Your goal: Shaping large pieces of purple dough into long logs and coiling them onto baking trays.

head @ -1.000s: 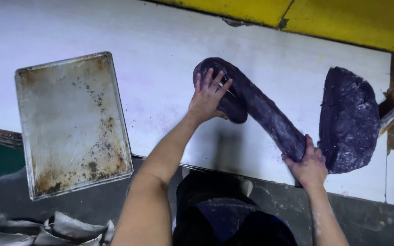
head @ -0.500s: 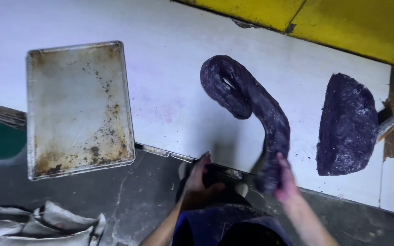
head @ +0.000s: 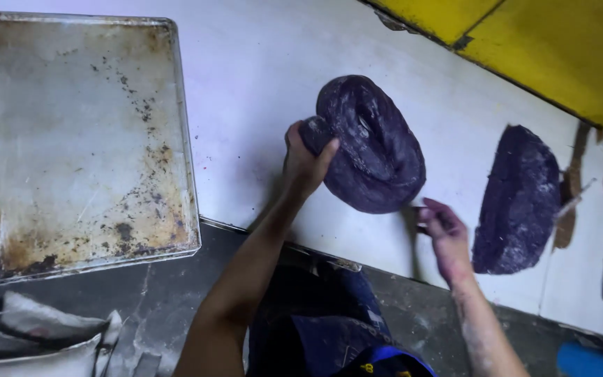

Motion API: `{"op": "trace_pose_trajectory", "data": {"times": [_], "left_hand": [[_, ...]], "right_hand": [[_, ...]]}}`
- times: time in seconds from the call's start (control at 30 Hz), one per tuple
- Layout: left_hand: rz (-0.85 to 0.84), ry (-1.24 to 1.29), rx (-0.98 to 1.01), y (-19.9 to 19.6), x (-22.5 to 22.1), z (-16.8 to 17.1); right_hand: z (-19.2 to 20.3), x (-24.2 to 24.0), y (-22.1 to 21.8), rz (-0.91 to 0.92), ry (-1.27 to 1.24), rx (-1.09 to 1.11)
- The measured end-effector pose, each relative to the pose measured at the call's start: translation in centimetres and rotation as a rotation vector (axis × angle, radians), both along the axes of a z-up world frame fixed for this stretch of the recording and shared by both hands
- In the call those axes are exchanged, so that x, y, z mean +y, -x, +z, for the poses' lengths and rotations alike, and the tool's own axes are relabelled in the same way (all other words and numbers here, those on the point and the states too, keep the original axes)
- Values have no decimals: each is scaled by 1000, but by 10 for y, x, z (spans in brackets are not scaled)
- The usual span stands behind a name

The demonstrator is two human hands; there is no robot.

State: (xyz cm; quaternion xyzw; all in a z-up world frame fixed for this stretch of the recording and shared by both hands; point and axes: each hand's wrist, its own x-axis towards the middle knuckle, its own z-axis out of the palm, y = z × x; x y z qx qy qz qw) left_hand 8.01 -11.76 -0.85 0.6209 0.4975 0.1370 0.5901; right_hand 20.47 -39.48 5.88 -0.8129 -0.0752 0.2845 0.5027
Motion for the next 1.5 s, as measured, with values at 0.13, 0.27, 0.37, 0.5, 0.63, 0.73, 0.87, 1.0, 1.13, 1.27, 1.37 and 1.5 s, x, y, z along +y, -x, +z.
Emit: {"op": "trace_pose_trajectory", "data": {"times": [0.13, 0.27, 0.37, 0.5, 0.63, 0.73, 0.87, 1.0, 1.13, 1.27, 1.37, 1.5], "left_hand": [[155, 56, -204, 34, -47, 54], [186, 420, -60, 28, -97, 27], [212, 432, -62, 13, -86, 60], [196, 393, -89, 12, -88, 45], [172, 357, -139, 12, -88, 35], [192, 425, -123, 12, -95, 20], [214, 267, -290, 38, -88, 60], [213, 237, -465, 122, -75, 84], [285, 58, -474, 212, -9, 74], [686, 496, -709, 300, 93, 80], [583, 527, -543, 331, 168, 116], [214, 226, 26, 349, 264, 63]], "right_hand": [[-69, -15, -105, 123, 174, -405], [-124, 72, -213, 525, 126, -911], [-114, 157, -238, 798, 172, -1181], [-156, 205, -230, 851, 197, -1573], [-142, 197, -179, 690, -217, -864], [-80, 162, -123, 470, -302, 354], [-40, 143, -79, 160, -218, 944], [-9, 150, 5, 168, -327, 1023], [34, 225, 141, 109, -372, 1063], [-33, 295, 228, 123, -607, 1178], [-71, 368, 237, 328, -533, 818], [-112, 428, 233, 512, -371, 302]]}}
